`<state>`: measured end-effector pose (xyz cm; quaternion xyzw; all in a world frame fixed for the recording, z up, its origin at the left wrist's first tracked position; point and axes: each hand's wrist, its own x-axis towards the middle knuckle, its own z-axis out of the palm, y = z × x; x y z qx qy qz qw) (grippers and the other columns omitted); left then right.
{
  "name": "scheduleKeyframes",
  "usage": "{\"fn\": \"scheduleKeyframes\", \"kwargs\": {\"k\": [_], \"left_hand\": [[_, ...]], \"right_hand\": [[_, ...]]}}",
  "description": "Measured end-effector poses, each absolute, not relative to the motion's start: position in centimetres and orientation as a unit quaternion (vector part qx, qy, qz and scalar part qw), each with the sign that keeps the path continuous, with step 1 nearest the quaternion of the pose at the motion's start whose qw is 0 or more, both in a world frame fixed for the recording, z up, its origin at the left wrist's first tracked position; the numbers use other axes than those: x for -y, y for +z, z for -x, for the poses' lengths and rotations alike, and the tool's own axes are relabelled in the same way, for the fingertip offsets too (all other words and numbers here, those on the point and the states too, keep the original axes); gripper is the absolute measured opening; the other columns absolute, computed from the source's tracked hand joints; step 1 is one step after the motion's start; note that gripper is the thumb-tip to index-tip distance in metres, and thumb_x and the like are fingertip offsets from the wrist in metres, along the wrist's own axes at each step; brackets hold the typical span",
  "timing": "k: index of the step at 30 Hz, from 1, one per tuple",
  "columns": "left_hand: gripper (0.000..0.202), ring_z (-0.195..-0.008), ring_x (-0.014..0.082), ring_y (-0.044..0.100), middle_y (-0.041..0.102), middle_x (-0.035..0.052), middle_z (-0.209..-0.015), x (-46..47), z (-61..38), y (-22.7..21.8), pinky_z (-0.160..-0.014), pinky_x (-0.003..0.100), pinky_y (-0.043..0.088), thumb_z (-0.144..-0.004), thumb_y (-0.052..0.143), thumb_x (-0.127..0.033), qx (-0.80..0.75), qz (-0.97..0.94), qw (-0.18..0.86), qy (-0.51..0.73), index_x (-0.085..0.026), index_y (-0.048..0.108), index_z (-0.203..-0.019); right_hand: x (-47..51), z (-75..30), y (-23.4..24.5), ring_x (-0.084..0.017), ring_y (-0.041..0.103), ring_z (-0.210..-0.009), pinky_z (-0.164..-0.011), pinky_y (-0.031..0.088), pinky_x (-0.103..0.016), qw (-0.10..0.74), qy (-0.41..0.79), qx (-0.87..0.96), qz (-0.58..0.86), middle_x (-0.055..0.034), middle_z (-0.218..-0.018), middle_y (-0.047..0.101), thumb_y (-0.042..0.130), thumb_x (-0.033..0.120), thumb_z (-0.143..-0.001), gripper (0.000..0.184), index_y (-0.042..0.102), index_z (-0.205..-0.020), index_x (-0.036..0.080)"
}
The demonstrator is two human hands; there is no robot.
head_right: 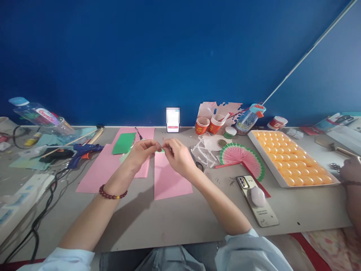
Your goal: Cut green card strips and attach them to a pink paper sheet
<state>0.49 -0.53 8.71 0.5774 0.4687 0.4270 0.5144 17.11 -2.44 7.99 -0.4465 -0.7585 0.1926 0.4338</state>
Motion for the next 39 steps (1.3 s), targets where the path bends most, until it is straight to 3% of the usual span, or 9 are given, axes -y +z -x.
{"fn": "scheduleKeyframes", "kwargs": {"k": [4,17,24,31,33,36,39], "left_hand": [[0.019,-0.075,0.0167,0.061,0.068,0.0037,-0.074,0.3,-0.4,8.4,-0.06,0.026,0.043,-0.068,0.067,-0.039,-0.479,-0.568,0.518,0.424,-0.02,0.068,-0.071],[0.021,-0.051,0.0077,0.042,0.059,0.0001,-0.064,-0.3,0.7,8.7,-0.048,0.023,0.032,-0.07,0.067,-0.038,-0.511,-0.511,0.517,0.459,-0.019,0.064,-0.063],[0.024,-0.062,0.0106,0.052,0.069,0.0063,-0.083,-0.5,2.2,10.0,-0.051,0.025,0.037,-0.076,0.063,-0.04,-0.48,-0.512,0.524,0.483,-0.018,0.071,-0.078],[0.031,-0.072,0.0133,0.059,0.069,0.0052,-0.084,-0.7,2.2,9.4,-0.058,0.024,0.043,-0.075,0.067,-0.038,-0.459,-0.577,0.517,0.435,-0.021,0.069,-0.101],[0.032,-0.075,0.0142,0.061,0.069,0.0051,-0.086,-0.7,2.3,9.2,-0.061,0.025,0.045,-0.076,0.066,-0.038,-0.448,-0.597,0.513,0.424,-0.023,0.067,-0.104],[0.029,-0.085,0.0154,0.063,0.07,0.0036,-0.088,-0.5,2.3,9.1,-0.068,0.026,0.047,-0.078,0.065,-0.036,-0.431,-0.618,0.506,0.42,-0.026,0.066,-0.105],[0.028,-0.092,0.0164,0.063,0.068,0.0038,-0.095,-0.2,2.2,9.3,-0.076,0.028,0.048,-0.081,0.063,-0.035,-0.415,-0.631,0.505,0.417,-0.026,0.064,-0.107]], "right_hand": [[2.3,-17.3,8.0,-0.015,0.052,-0.068,-0.063,0.04,-0.027,0.429,0.201,0.758,0.449,-0.0035,-0.085,0.061,0.046,0.02,-0.088,0.009,0.055,-0.086,0.022],[2.5,-17.4,8.2,-0.014,0.05,-0.065,-0.062,0.04,-0.027,0.445,0.237,0.732,0.459,-0.0032,-0.083,0.06,0.047,0.025,-0.088,0.009,0.056,-0.087,0.022],[1.8,-17.9,8.3,-0.013,0.055,-0.069,-0.057,0.042,-0.025,0.487,0.37,0.672,0.418,-0.0027,-0.089,0.058,0.054,0.039,-0.087,0.017,0.051,-0.091,0.022],[1.7,-18.0,8.4,-0.006,0.048,-0.058,-0.05,0.039,-0.023,0.493,0.431,0.657,0.374,-0.0014,-0.099,0.055,0.056,0.037,-0.087,0.018,0.048,-0.098,0.024],[1.8,-18.0,8.6,-0.006,0.046,-0.055,-0.049,0.041,-0.023,0.48,0.444,0.661,0.369,-0.0017,-0.102,0.054,0.057,0.035,-0.087,0.027,0.046,-0.11,0.027],[1.9,-18.1,8.8,-0.006,0.043,-0.051,-0.048,0.045,-0.025,0.448,0.468,0.674,0.356,-0.0024,-0.108,0.053,0.057,0.03,-0.086,0.053,0.033,-0.133,0.035],[1.9,-18.2,8.8,-0.006,0.044,-0.05,-0.048,0.047,-0.026,0.439,0.476,0.68,0.344,-0.0028,-0.112,0.052,0.055,0.028,-0.087,0.058,0.028,-0.137,0.037]]}}
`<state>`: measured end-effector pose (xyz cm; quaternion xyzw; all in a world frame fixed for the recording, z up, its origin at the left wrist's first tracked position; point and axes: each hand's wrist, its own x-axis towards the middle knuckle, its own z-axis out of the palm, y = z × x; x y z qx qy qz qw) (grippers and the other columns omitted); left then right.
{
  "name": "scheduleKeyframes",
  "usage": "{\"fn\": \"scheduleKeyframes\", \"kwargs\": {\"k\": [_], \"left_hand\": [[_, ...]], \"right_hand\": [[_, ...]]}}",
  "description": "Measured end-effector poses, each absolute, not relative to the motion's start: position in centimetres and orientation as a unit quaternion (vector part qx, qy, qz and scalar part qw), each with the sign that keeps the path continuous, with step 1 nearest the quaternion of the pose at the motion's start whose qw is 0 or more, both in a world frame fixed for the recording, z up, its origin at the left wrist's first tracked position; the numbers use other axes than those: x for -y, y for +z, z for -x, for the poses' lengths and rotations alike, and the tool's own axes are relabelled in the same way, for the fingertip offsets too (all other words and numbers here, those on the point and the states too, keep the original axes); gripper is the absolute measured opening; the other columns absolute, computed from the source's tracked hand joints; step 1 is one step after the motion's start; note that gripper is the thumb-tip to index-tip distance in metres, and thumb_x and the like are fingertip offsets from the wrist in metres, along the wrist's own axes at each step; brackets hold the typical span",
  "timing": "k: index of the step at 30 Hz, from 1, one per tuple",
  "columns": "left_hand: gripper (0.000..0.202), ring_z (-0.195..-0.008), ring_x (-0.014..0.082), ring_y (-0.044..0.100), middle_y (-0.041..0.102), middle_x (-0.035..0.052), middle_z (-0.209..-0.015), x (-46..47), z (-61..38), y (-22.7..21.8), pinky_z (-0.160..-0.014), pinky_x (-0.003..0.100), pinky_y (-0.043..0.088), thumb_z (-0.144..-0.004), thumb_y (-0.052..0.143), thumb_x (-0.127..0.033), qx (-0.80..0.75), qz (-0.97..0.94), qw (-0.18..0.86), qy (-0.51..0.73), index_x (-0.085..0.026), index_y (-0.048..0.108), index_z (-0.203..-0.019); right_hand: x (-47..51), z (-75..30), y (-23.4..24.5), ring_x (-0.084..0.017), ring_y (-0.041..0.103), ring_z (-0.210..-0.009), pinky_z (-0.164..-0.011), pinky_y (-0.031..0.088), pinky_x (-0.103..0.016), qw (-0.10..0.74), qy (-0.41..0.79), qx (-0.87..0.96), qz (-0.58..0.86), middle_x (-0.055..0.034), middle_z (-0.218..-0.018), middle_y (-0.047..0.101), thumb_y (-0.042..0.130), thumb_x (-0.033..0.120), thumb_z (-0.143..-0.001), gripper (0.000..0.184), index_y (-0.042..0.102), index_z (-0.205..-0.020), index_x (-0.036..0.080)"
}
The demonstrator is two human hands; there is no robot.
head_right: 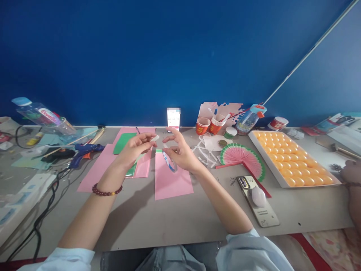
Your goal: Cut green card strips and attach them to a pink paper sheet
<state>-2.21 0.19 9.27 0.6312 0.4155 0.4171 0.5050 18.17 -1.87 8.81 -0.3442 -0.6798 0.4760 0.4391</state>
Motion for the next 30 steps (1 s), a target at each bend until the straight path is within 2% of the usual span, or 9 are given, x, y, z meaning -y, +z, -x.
{"fn": "scheduleKeyframes", "kwargs": {"k": [2,5,9,11,14,19,22,26,30], "left_hand": [[0.031,-0.096,0.017,0.062,0.065,0.0053,-0.106,-0.1,2.1,9.3,-0.079,0.029,0.048,-0.081,0.064,-0.036,-0.406,-0.649,0.498,0.407,-0.025,0.061,-0.111],[0.039,-0.09,0.0151,0.06,0.06,0.0063,-0.116,-0.1,1.8,8.9,-0.077,0.029,0.048,-0.079,0.068,-0.037,-0.394,-0.677,0.494,0.378,-0.025,0.056,-0.115],[0.034,-0.09,0.0143,0.06,0.059,0.0046,-0.113,-0.4,1.4,8.0,-0.076,0.028,0.047,-0.08,0.068,-0.037,-0.358,-0.689,0.525,0.348,-0.025,0.054,-0.108],[0.029,-0.095,0.0157,0.06,0.059,0.004,-0.109,-0.6,1.2,7.8,-0.077,0.028,0.047,-0.08,0.068,-0.036,-0.347,-0.683,0.53,0.363,-0.023,0.055,-0.102],[0.028,-0.092,0.0156,0.061,0.06,0.003,-0.101,-0.7,1.2,7.7,-0.073,0.026,0.048,-0.078,0.071,-0.036,-0.347,-0.668,0.527,0.394,-0.022,0.055,-0.097],[0.03,-0.077,0.0118,0.059,0.062,0.0021,-0.093,-0.6,1.4,8.1,-0.063,0.023,0.045,-0.076,0.072,-0.038,-0.364,-0.683,0.492,0.4,-0.021,0.058,-0.096],[0.031,-0.071,0.0103,0.056,0.062,0.0021,-0.092,-0.5,1.4,8.1,-0.06,0.022,0.044,-0.077,0.071,-0.04,-0.373,-0.701,0.463,0.394,-0.02,0.059,-0.097],[0.03,-0.075,0.012,0.058,0.062,0.0029,-0.093,-0.5,1.5,8.0,-0.061,0.022,0.045,-0.078,0.071,-0.04,-0.374,-0.711,0.445,0.396,-0.021,0.06,-0.097],[0.034,-0.074,0.0118,0.057,0.061,0.0036,-0.096,-0.3,1.7,8.3,-0.061,0.023,0.046,-0.077,0.072,-0.041,-0.386,-0.705,0.447,0.392,-0.022,0.06,-0.102]], "right_hand": [[1.8,-18.3,8.8,-0.006,0.044,-0.051,-0.047,0.047,-0.027,0.442,0.477,0.68,0.337,-0.0033,-0.113,0.052,0.055,0.028,-0.087,0.059,0.027,-0.138,0.038],[1.7,-18.4,8.7,-0.007,0.043,-0.051,-0.045,0.047,-0.026,0.45,0.484,0.68,0.317,-0.0046,-0.116,0.051,0.057,0.03,-0.088,0.063,0.022,-0.14,0.04],[1.8,-18.5,8.6,-0.006,0.039,-0.05,-0.042,0.043,-0.025,0.457,0.498,0.684,0.276,-0.0051,-0.123,0.047,0.058,0.029,-0.088,0.065,0.021,-0.14,0.044],[1.9,-18.6,8.6,-0.005,0.039,-0.05,-0.043,0.043,-0.025,0.458,0.503,0.683,0.267,-0.005,-0.125,0.046,0.058,0.026,-0.088,0.065,0.022,-0.14,0.044],[2.0,-18.6,8.8,-0.005,0.041,-0.05,-0.045,0.044,-0.026,0.46,0.515,0.668,0.278,-0.0046,-0.123,0.046,0.058,0.022,-0.086,0.065,0.026,-0.138,0.043],[1.6,-18.7,8.9,-0.006,0.049,-0.053,-0.051,0.047,-0.027,0.438,0.607,0.587,0.307,-0.0003,-0.108,0.051,0.06,0.018,-0.079,0.065,0.032,-0.133,0.038],[1.4,-18.7,8.6,-0.008,0.053,-0.053,-0.054,0.047,-0.027,0.412,0.667,0.524,0.332,0.0032,-0.093,0.055,0.059,0.016,-0.075,0.053,0.042,-0.123,0.031],[1.3,-18.5,8.3,-0.008,0.048,-0.05,-0.051,0.042,-0.025,0.397,0.721,0.462,0.329,0.007,-0.072,0.051,0.058,0.017,-0.072,0.041,0.049,-0.111,0.025],[1.0,-18.4,8.2,-0.007,0.043,-0.049,-0.048,0.035,-0.023,0.409,0.703,0.47,0.344,0.0072,-0.069,0.049,0.059,0.02,-0.07,0.033,0.051,-0.102,0.022]]}}
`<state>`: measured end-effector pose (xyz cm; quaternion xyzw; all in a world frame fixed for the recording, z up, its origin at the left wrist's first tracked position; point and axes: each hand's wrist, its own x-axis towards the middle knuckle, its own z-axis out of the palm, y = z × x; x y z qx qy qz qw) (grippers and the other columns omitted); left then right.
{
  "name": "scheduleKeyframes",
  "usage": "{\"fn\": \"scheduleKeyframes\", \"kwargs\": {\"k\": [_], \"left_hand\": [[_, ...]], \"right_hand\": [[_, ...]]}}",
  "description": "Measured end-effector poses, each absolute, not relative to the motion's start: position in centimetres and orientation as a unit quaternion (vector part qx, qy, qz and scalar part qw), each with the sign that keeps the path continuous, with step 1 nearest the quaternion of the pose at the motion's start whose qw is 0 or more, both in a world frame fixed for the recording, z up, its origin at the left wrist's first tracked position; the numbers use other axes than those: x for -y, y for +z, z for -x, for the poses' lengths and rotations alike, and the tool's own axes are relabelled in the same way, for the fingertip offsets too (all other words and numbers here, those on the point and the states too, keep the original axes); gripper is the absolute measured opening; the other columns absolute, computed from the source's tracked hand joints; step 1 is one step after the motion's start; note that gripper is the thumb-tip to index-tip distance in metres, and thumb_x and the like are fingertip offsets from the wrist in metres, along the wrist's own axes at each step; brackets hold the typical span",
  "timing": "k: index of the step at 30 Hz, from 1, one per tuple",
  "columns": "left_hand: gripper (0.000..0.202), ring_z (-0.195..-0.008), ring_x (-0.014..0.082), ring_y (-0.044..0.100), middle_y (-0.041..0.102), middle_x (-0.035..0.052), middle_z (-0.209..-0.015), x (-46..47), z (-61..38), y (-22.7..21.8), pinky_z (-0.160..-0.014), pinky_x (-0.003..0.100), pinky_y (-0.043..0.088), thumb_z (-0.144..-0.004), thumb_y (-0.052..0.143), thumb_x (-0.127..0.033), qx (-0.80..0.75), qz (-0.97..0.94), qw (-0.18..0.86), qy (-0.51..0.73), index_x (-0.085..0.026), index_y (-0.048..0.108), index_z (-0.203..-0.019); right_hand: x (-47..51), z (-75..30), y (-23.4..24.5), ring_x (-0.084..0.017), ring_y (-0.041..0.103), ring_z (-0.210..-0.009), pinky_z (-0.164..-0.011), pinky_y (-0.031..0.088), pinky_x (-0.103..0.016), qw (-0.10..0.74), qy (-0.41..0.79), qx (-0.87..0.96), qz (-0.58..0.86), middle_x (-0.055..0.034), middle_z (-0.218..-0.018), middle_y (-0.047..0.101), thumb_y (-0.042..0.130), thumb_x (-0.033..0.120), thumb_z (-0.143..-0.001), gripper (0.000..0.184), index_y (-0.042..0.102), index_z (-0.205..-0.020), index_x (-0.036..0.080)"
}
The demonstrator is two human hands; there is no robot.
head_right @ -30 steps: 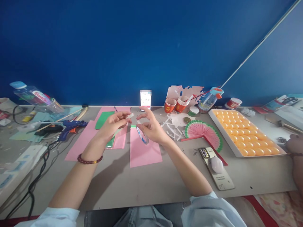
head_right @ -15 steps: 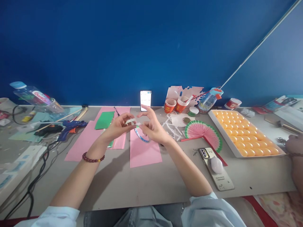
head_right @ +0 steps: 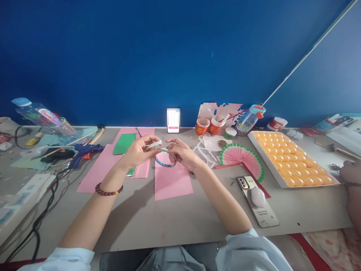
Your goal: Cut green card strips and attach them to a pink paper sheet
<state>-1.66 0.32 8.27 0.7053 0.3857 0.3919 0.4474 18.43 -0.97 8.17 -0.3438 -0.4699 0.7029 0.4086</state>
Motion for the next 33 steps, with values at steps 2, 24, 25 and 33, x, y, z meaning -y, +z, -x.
{"fn": "scheduleKeyframes", "kwargs": {"k": [2,24,25,33], "left_hand": [[0.035,-0.069,0.0102,0.053,0.059,0.003,-0.092,-0.2,1.7,8.5,-0.057,0.022,0.043,-0.079,0.07,-0.041,-0.387,-0.708,0.444,0.39,-0.022,0.06,-0.106],[0.018,-0.074,0.0126,0.054,0.066,0.0031,-0.082,0.6,0.9,9.2,-0.066,0.026,0.046,-0.079,0.069,-0.038,-0.376,-0.664,0.476,0.437,-0.023,0.072,-0.087],[0.017,-0.074,0.0125,0.054,0.066,0.0029,-0.082,0.6,0.9,9.2,-0.066,0.025,0.045,-0.08,0.068,-0.037,-0.37,-0.668,0.475,0.437,-0.023,0.072,-0.087],[0.013,-0.076,0.013,0.055,0.068,0.0035,-0.088,0.8,0.6,9.3,-0.064,0.025,0.044,-0.082,0.066,-0.034,-0.357,-0.685,0.453,0.446,-0.023,0.072,-0.086]], "right_hand": [[0.5,-18.7,8.0,-0.007,0.042,-0.048,-0.048,0.033,-0.023,0.422,0.653,0.5,0.38,0.0066,-0.071,0.048,0.058,0.021,-0.07,0.03,0.051,-0.1,0.022],[-5.7,-24.0,-1.7,-0.023,0.055,-0.086,-0.076,0.041,-0.033,0.297,0.102,0.715,0.625,-0.0103,-0.091,0.064,0.041,0.008,-0.072,0.026,0.062,-0.084,0.017],[-5.8,-24.0,-1.7,-0.023,0.055,-0.086,-0.077,0.041,-0.034,0.293,0.108,0.712,0.629,-0.0103,-0.09,0.064,0.042,0.009,-0.072,0.024,0.063,-0.083,0.017],[-3.4,-21.6,4.0,-0.018,0.059,-0.081,-0.079,0.045,-0.033,0.423,0.221,0.717,0.509,-0.0059,-0.088,0.065,0.052,0.023,-0.078,0.013,0.064,-0.084,0.019]]}}
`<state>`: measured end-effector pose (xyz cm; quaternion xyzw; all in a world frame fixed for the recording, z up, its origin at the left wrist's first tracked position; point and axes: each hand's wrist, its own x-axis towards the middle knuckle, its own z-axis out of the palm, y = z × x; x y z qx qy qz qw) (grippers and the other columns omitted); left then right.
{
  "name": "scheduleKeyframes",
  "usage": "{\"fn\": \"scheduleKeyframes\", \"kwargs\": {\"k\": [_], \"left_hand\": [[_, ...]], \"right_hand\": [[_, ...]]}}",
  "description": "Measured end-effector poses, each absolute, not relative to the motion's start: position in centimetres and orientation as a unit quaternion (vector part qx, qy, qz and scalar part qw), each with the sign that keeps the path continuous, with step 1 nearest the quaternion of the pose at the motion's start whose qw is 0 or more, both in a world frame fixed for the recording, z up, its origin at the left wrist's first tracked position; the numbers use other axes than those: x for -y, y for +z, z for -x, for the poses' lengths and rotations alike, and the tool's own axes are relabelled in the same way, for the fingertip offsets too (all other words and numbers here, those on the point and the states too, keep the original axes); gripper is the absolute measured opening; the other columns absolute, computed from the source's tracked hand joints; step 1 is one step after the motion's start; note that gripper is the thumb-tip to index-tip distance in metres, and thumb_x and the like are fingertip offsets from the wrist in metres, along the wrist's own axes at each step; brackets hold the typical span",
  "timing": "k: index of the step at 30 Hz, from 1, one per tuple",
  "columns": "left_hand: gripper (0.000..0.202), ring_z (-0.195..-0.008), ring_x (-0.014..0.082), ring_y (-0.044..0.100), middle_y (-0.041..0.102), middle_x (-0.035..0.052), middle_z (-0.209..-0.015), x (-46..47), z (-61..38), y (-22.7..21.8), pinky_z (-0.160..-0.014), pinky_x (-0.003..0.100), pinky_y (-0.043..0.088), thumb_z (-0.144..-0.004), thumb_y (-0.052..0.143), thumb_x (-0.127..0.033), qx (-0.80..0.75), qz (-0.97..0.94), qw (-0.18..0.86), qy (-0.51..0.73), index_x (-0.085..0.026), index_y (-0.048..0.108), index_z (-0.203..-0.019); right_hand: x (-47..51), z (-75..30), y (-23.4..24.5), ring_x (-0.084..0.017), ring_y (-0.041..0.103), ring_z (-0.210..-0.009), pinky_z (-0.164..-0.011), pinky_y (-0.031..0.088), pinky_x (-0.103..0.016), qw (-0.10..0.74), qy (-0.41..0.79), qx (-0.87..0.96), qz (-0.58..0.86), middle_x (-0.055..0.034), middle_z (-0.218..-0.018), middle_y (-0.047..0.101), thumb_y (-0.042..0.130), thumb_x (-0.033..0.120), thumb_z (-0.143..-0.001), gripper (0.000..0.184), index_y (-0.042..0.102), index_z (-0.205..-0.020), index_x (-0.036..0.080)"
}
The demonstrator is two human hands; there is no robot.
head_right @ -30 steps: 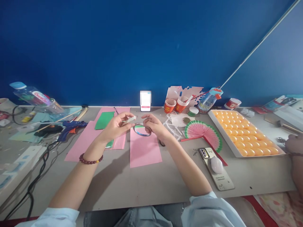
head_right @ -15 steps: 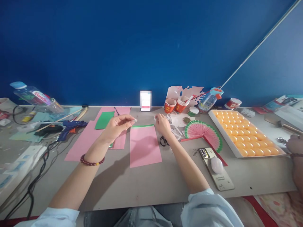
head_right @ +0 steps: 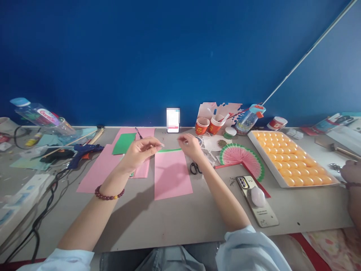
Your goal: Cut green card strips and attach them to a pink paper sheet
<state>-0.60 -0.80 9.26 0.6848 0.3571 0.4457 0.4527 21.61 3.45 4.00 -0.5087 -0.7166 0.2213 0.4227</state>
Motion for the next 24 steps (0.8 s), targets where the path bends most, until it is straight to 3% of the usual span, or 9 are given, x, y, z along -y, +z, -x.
{"fn": "scheduleKeyframes", "kwargs": {"k": [6,12,24], "left_hand": [[0.018,-0.078,0.0144,0.059,0.068,0.0048,-0.089,1.1,0.6,9.7,-0.065,0.027,0.046,-0.083,0.066,-0.036,-0.362,-0.686,0.452,0.441,-0.022,0.074,-0.091],[0.022,-0.075,0.0144,0.059,0.068,0.0057,-0.092,1.2,0.5,9.6,-0.062,0.027,0.046,-0.085,0.064,-0.037,-0.369,-0.697,0.454,0.414,-0.023,0.074,-0.098],[0.027,-0.087,0.0194,0.065,0.072,0.0064,-0.097,1.4,0.4,10.1,-0.068,0.029,0.05,-0.086,0.06,-0.042,-0.411,-0.707,0.425,0.388,-0.024,0.071,-0.101]], "right_hand": [[1.0,-19.3,9.5,-0.016,0.06,-0.079,-0.075,0.045,-0.03,0.412,0.4,0.706,0.416,-0.0026,-0.083,0.066,0.058,0.03,-0.081,0.012,0.064,-0.082,0.02],[1.6,-19.0,9.7,-0.014,0.058,-0.071,-0.068,0.044,-0.028,0.44,0.434,0.663,0.422,-0.0016,-0.074,0.064,0.06,0.036,-0.082,0.018,0.065,-0.077,0.019],[1.1,-19.2,9.3,-0.013,0.056,-0.064,-0.065,0.046,-0.028,0.522,0.457,0.585,0.421,0.0004,-0.066,0.059,0.064,0.039,-0.079,0.02,0.061,-0.073,0.02]]}}
